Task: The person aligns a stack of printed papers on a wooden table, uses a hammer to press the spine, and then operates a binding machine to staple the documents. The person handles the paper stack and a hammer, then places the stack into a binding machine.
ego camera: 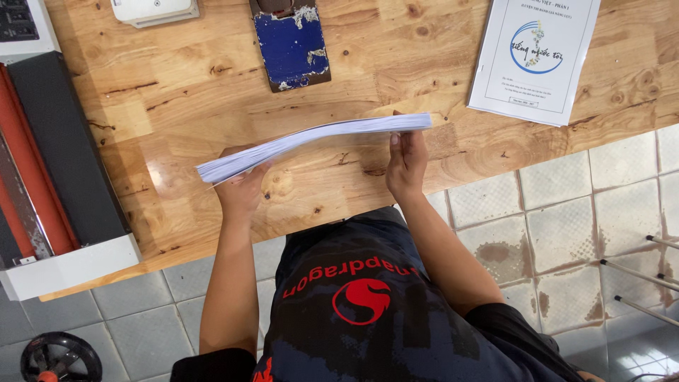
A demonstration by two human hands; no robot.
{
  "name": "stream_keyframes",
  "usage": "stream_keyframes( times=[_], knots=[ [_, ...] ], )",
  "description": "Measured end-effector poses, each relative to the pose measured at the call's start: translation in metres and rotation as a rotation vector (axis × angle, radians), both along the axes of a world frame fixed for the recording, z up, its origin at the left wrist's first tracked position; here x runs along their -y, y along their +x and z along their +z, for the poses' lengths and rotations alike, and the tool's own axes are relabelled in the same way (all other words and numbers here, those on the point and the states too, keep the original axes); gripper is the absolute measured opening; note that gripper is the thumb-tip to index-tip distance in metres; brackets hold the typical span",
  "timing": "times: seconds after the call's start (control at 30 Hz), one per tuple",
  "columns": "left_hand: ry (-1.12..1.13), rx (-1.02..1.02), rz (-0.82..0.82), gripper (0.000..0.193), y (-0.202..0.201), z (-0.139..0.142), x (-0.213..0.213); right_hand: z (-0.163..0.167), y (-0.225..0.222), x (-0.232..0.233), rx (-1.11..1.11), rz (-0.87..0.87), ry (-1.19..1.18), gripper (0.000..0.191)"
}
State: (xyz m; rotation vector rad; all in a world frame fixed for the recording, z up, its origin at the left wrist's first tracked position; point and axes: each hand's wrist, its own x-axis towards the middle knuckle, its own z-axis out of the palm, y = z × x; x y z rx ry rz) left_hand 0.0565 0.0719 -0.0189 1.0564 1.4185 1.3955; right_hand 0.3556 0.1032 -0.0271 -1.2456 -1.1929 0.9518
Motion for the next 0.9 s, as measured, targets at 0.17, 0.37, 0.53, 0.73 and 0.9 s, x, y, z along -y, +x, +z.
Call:
stream_keyframes(
  times=[0.17, 0.37, 0.53, 0.73, 0.9],
  knots=[
    [0.136, -0.097, -0.021, 0.042, 0.003, 0.003, -0.003, 0.009, -0.01, -0.002, -0.086, -0.014, 0.068, 0.052],
    [0.174, 0.068, -0.026, 0.066, 0.01, 0.005, -0.002, 0.011, -0.015, -0.003, -0.12, -0.021, -0.018, 0.049],
    [0.22, 0.013, 0.026, 0.066, 0.012, 0.002, 0.001, 0.007, -0.016, -0.003, -0.109, -0.035, 0.035, 0.053],
    [0.206, -0.049, 0.044, 0.056, 0.008, -0.011, 0.006, -0.005, -0.017, -0.005, -0.081, -0.057, 0.053, 0.049],
    [0.185, -0.046, 0.034, 0.055, 0.004, -0.016, 0.007, -0.014, -0.02, -0.004, -0.116, -0.074, 0.074, 0.051]
  ],
)
